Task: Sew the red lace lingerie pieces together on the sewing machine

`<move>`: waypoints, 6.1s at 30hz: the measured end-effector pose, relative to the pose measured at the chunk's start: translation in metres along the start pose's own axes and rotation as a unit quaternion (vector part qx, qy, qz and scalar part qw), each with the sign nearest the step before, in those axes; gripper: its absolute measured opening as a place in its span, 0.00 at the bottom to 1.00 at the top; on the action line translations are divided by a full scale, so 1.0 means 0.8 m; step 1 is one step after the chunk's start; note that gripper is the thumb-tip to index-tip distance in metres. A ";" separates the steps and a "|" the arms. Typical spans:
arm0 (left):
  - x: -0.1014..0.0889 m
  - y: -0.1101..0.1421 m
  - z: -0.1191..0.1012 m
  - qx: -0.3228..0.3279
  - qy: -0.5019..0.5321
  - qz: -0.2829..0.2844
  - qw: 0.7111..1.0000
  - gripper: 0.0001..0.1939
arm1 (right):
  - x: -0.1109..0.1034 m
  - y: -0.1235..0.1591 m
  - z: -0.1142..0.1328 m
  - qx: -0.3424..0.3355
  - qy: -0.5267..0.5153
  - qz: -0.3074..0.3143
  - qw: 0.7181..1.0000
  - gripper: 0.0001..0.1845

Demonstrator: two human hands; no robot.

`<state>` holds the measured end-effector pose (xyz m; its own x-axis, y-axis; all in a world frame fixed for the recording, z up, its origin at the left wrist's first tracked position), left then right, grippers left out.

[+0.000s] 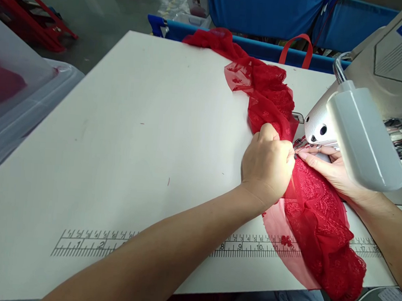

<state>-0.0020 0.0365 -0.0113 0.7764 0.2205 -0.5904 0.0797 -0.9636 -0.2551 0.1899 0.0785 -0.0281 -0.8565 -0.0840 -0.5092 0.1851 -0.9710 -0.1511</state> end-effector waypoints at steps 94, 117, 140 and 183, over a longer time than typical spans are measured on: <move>-0.005 -0.002 -0.005 0.002 -0.052 0.039 0.998 0.11 | 0.002 0.001 0.001 -0.015 -0.010 -0.002 1.000 0.08; -0.005 0.000 -0.006 0.003 -0.058 0.037 0.998 0.11 | 0.002 0.001 0.000 -0.012 0.008 -0.005 1.000 0.07; 0.001 0.001 -0.006 0.036 -0.086 0.008 0.996 0.10 | 0.005 -0.002 0.011 -0.045 -0.009 0.001 0.999 0.07; 0.004 0.001 -0.005 0.055 -0.101 -0.003 0.993 0.11 | 0.005 -0.001 0.010 -0.045 0.053 -0.018 0.997 0.05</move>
<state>0.0029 0.0355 -0.0100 0.6344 0.2628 -0.7270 0.0073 -0.9424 -0.3343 0.1829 0.0776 -0.0233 -0.8086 -0.0208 -0.5880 0.2018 -0.9486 -0.2439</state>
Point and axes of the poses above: each hand's wrist, its own y-axis away from the middle knuckle, its own x-axis out of the palm, z = x × y, the point moved 1 cm from there along -y, towards the middle knuckle, and after that the axes turned 3 degrees about -z, right-handed, at the moved point
